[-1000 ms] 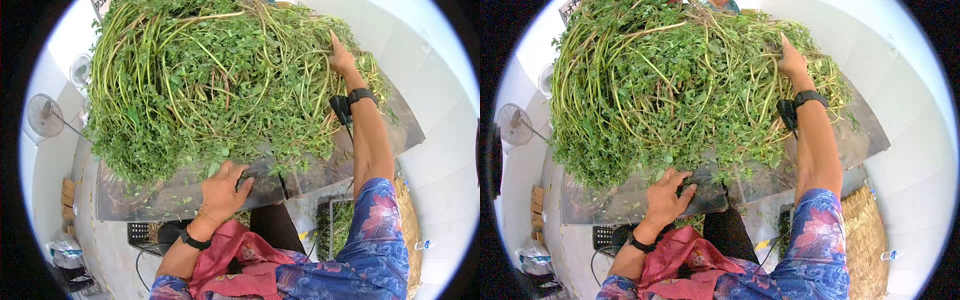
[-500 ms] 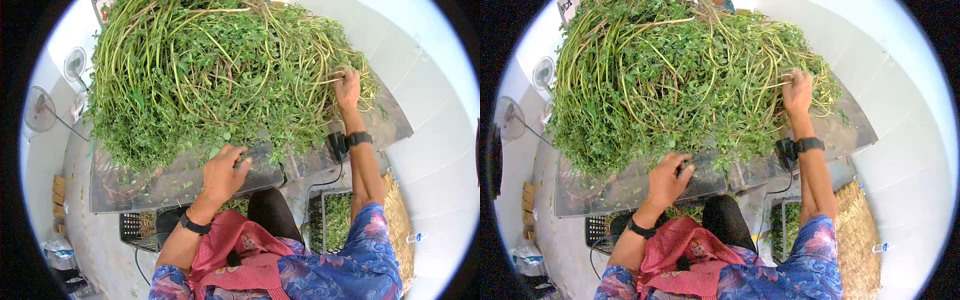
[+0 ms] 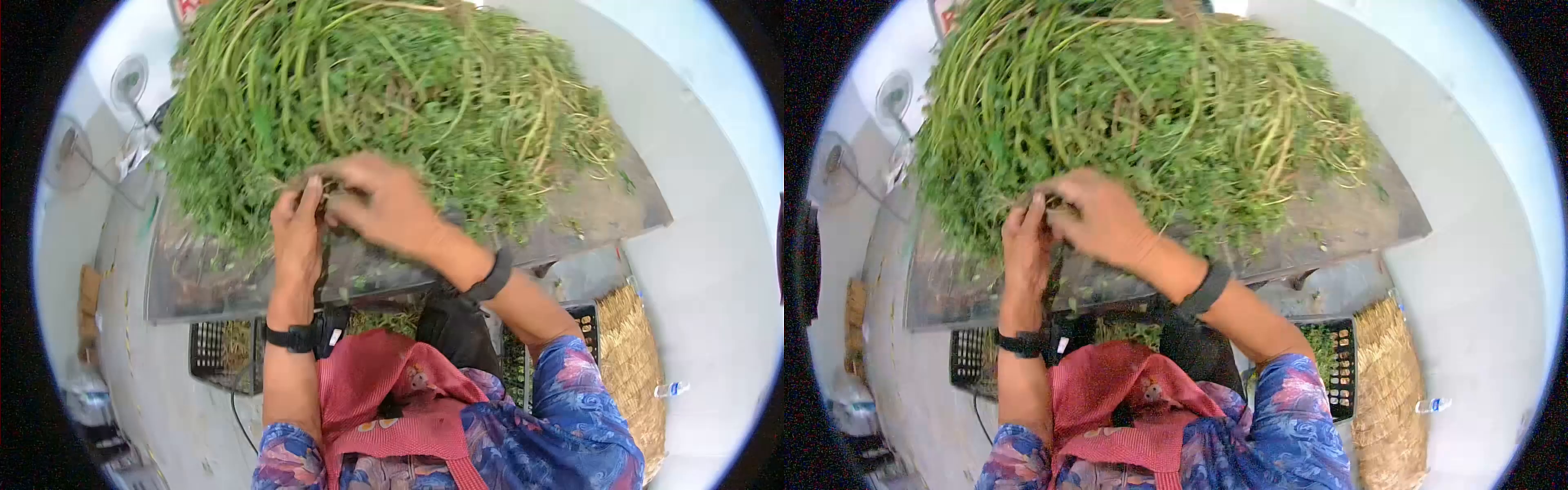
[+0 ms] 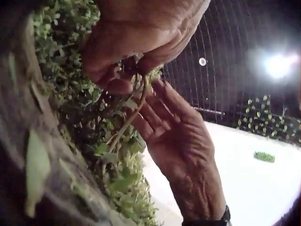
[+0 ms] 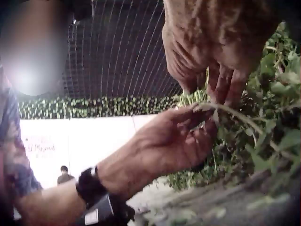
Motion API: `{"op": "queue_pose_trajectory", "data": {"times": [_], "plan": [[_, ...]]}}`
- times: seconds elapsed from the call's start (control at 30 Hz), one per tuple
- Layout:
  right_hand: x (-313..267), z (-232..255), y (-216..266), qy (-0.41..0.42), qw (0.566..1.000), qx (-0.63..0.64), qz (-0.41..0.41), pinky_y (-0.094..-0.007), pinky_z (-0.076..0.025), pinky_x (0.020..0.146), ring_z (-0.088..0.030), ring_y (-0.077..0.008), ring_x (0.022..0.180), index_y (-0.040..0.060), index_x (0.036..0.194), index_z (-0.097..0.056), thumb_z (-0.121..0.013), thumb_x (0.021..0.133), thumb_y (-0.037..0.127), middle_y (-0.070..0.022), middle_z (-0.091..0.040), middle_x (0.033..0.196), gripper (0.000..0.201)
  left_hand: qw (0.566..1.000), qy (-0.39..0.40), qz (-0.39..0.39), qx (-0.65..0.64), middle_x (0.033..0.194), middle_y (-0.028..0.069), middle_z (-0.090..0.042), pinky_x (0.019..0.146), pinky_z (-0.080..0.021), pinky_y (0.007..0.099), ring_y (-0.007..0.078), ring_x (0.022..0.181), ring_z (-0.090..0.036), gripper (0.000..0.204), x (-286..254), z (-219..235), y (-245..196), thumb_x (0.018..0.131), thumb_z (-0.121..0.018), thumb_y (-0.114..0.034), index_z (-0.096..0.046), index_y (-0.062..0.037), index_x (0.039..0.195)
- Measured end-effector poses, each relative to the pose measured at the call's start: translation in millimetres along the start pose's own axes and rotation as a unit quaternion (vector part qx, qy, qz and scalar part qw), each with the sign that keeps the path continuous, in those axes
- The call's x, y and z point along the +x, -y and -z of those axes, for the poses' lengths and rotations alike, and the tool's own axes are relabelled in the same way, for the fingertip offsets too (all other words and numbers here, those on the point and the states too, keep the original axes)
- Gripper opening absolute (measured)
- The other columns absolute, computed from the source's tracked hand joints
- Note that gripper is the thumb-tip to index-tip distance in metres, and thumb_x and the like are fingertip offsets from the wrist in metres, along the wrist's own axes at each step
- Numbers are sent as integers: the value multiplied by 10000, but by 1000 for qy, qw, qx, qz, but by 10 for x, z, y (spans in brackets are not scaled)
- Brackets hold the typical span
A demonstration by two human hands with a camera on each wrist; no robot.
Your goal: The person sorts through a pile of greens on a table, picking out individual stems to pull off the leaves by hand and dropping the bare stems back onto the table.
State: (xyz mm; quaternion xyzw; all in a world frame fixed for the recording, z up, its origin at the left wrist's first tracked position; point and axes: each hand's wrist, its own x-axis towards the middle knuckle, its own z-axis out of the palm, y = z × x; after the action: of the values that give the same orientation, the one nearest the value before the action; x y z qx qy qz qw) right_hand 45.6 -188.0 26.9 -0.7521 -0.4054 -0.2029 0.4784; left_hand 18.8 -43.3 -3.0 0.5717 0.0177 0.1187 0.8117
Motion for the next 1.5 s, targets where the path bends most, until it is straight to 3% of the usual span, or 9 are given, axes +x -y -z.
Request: {"op": "queue_pose_trajectory", "data": {"times": [0.1, 0.17, 0.43, 0.63, 0.83, 0.9, 1.03, 1.2, 1.5], "plan": [[251, 191, -111, -157, 979, 71, -106, -244, -447, 609, -550, -104, 660, 14, 928, -647, -612, 807, 190, -49, -615, 746, 216, 999, 33, -31, -5, 903, 48, -592, 569, -438, 219, 116, 770, -567, 236, -29, 141, -84, 887, -553, -154, -532, 13, 1052], [384, 290, -221, -196, 964, 115, -135, -202, -442, 548, -543, -63, 592, 4, 945, -659, -606, 839, 236, -16, -625, 717, 261, 999, 10, -37, -8, 917, 43, -594, 566, -442, 223, 112, 772, -568, 263, -22, 263, -5, 875, -573, -154, -525, 2, 1081], [358, -22, -91, -49, 953, 257, -150, -190, -433, 512, -537, -54, 610, 17, 962, -663, -575, 880, 214, -21, -614, 738, 230, 996, 47, -72, 7, 843, 11, -571, 520, -417, 193, 80, 717, -535, 225, -30, 231, -103, 881, -538, -106, -521, -23, 1090], [298, -29, -52, -27, 959, 233, -162, -183, -420, 522, -527, -44, 620, 18, 966, -663, -584, 862, 184, -11, -617, 756, 211, 995, 66, -65, 38, 804, -4, -572, 525, -408, 180, 59, 684, -507, 290, -65, 201, -131, 891, -516, -94, -519, 1, 1165], [255, -64, -173, -9, 986, 132, -98, -242, -449, 704, -572, -99, 756, 2, 978, -654, -616, 825, 177, -37, -651, 832, 236, 991, 81, -102, -14, 918, 63, -588, 578, -446, 215, 94, 715, -532, 387, -30, 137, -102, 867, -524, -46, -423, 33, 1232], [261, -11, -143, 67, 988, 82, -116, -261, -446, 763, -577, -121, 817, -11, 985, -646, -623, 823, 194, -60, -657, 859, 262, 989, 97, -108, -40, 943, 81, -591, 623, -460, 245, 132, 778, -551, 437, -23, 91, -88, 844, -581, -67, -405, 23, 1234], [345, 148, -41, 93, 966, 169, -171, -228, -446, 699, -551, -69, 759, -25, 941, -652, -611, 844, 135, -27, -645, 820, 191, 981, 151, -100, -77, 980, 103, -599, 664, -481, 262, 150, 803, -572, 442, 25, 63, -62, 838, -574, -47, -397, 39, 1233], [395, 226, -145, 61, 974, 157, -152, -212, -442, 681, -538, -54, 738, -18, 899, -658, -631, 833, 116, -1, -632, 803, 152, 960, 188, -60, -199, 952, 114, -615, 728, -515, 291, 177, 840, -609, 334, 41, 2, -65, 848, -554, -54, -474, 50, 1155], [415, 63, -217, 56, 973, 129, -183, -219, -437, 689, -533, -62, 723, -17, 936, -652, -641, 819, 122, -10, -636, 836, 182, 979, 134, -30, -153, 870, 99, -622, 616, -528, 247, 166, 765, -621, 214, 55, 22, -12, 856, -588, -106, -564, 34, 1015]]}}
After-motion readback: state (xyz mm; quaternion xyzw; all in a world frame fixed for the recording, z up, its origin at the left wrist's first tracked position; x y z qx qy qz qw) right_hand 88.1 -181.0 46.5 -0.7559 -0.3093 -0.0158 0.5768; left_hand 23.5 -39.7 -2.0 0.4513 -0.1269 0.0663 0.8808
